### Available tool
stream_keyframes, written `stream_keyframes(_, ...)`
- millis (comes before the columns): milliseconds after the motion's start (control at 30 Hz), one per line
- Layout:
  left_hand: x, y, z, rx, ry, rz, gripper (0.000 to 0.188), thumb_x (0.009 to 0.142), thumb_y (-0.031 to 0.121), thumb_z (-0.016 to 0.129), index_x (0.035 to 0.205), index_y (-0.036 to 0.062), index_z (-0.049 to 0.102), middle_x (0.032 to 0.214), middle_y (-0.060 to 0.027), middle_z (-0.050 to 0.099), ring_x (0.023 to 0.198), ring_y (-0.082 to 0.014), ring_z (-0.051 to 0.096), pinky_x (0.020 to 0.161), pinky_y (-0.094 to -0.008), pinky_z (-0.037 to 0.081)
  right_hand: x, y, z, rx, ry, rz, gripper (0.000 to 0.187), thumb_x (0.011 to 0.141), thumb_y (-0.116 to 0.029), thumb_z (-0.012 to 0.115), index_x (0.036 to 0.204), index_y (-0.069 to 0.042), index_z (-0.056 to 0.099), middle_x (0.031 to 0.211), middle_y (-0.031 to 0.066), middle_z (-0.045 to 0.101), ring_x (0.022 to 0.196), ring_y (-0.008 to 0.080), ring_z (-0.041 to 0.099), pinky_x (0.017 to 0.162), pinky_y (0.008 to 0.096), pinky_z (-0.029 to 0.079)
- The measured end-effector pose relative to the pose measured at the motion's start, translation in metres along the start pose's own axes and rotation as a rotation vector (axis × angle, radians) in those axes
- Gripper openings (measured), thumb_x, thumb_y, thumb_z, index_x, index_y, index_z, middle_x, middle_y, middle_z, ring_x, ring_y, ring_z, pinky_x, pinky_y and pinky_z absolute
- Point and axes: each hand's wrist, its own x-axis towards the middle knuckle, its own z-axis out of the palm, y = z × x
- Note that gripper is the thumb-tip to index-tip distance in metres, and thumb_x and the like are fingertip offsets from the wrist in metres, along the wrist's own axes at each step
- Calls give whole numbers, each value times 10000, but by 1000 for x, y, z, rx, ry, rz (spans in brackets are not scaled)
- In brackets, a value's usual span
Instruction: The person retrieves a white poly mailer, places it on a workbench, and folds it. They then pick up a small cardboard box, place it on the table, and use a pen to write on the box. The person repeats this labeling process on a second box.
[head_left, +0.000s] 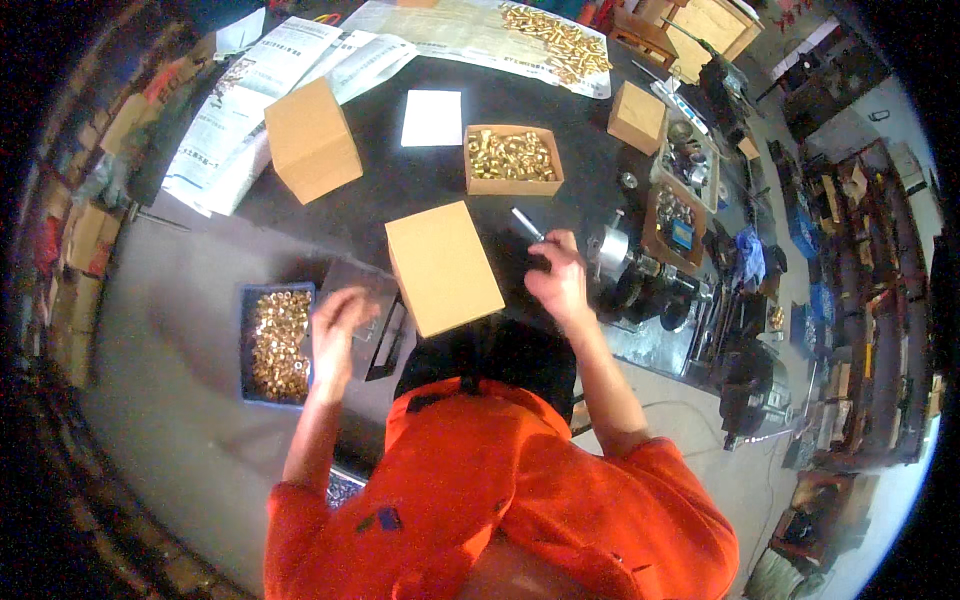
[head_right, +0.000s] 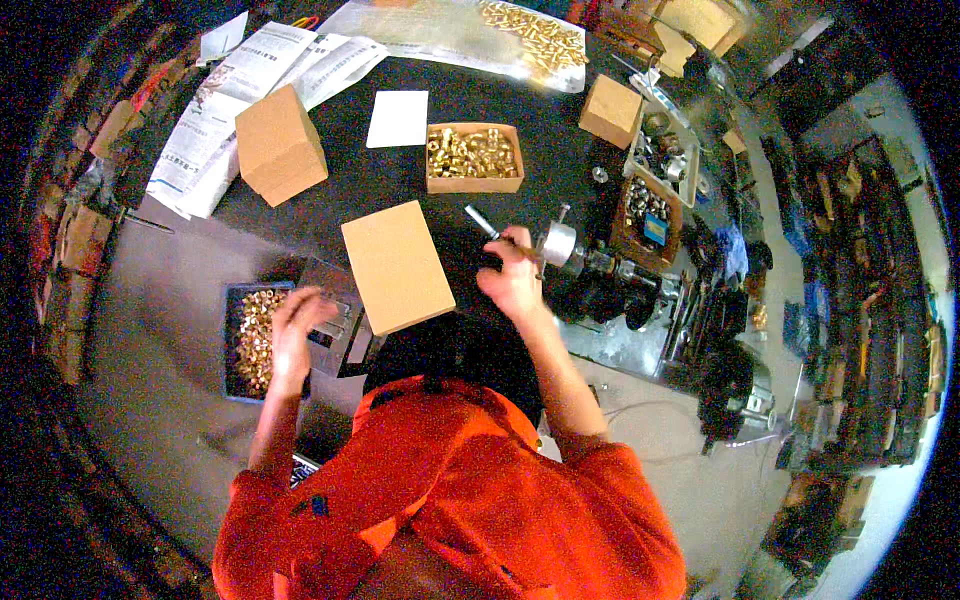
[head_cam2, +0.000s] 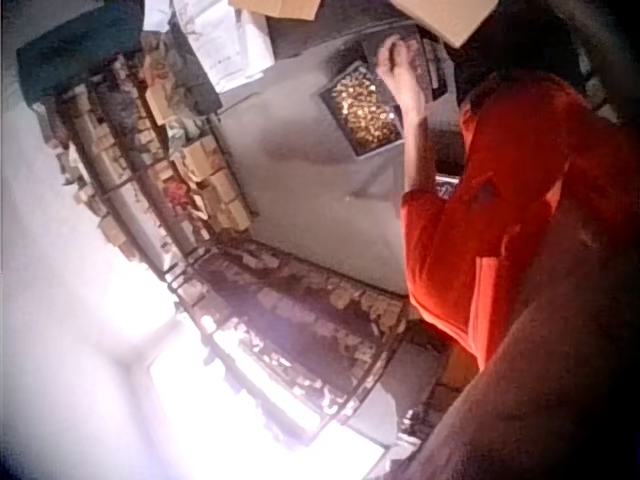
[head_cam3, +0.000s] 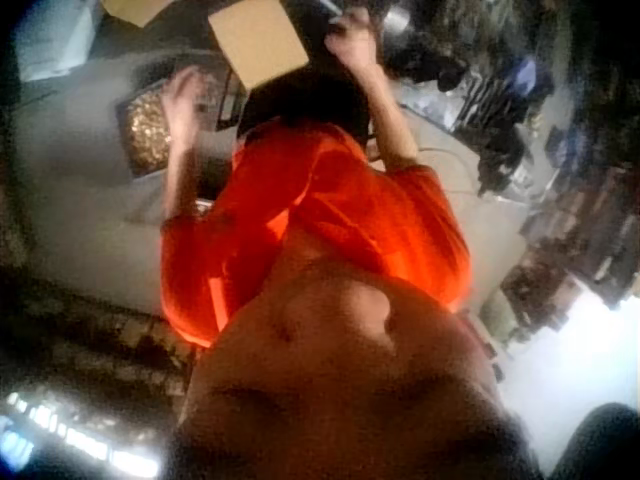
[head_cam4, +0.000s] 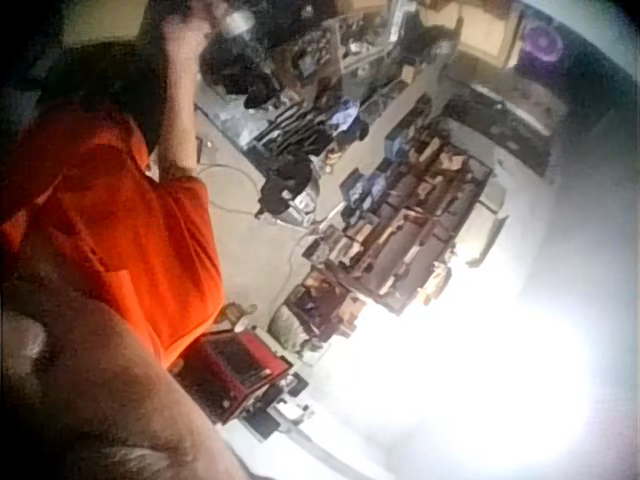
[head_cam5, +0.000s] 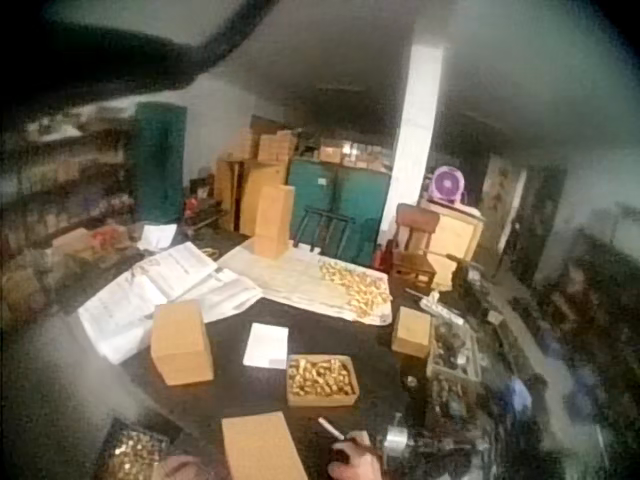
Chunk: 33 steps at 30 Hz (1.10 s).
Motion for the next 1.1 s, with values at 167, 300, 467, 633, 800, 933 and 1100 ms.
stream_keyframes(167, -10, 69, 44, 412, -176, 382, 222, 864, 107, 557, 1054, -6, 577, 926, -86, 652, 893, -168, 613, 816, -296, 468, -38, -64, -31, 381, -187, -70, 333, 521, -27, 610, 849, -56, 659, 1001, 100, 539, 762, 192, 567, 620, 268, 470)
stream_keyframes(300, -7, 94, 91, 936, -457, 1142, 321, 769, 189, 660, 1017, 5, 571, 967, -140, 606, 910, -286, 598, 921, -439, 436, -28, -98, -55, 470, -362, -235, 314, 521, -42, 619, 834, -45, 652, 933, 118, 553, 794, 249, 578, 627, 305, 473)
stream_keyframes(467, 4, 79, 94, 999, -647, 1188, 331, 713, 221, 691, 940, 12, 574, 788, -100, 588, 774, -268, 602, 865, -446, 462, -11, -108, -67, 308, -447, -398, 237, 547, -120, 641, 780, -77, 626, 889, 110, 565, 758, 288, 592, 591, 363, 493)
stream_keyframes(633, -12, 87, 81, 974, -570, 1240, 212, 722, 185, 680, 851, 39, 596, 738, -100, 590, 753, -271, 609, 710, -365, 492, -10, -118, -82, 15, -519, -599, 209, 537, -190, 650, 608, -102, 475, 672, 76, 433, 557, 276, 529, 457, 410, 442)
stream_keyframes(800, -19, 100, 35, 656, -328, 678, 201, 819, 113, 619, 959, -30, 612, 775, -117, 654, 668, -194, 649, 622, -309, 517, 2, -97, -121, 432, -316, -378, 397, 559, -323, 642, 871, -82, 691, 807, 107, 574, 709, 264, 559, 628, 376, 465)
stream_keyframes(933, -37, 85, 74, 363, -482, 545, 201, 884, 137, 578, 987, -33, 606, 754, -97, 635, 645, -142, 624, 600, -260, 502, 22, -132, -96, 858, -236, -441, 893, 649, -744, 515, 1085, 28, 624, 1083, 182, 573, 1007, 259, 521, 851, 356, 400)
stream_keyframes(1100, -44, 70, 92, -23, -440, 369, 227, 918, 157, 536, 1012, -44, 581, 711, -47, 594, 600, -95, 580, 563, -226, 479, 15, -152, -86, 1102, -308, -171, 950, 636, -720, 581, 1166, 68, 554, 1116, 120, 521, 792, 124, 459, 630, 241, 355)
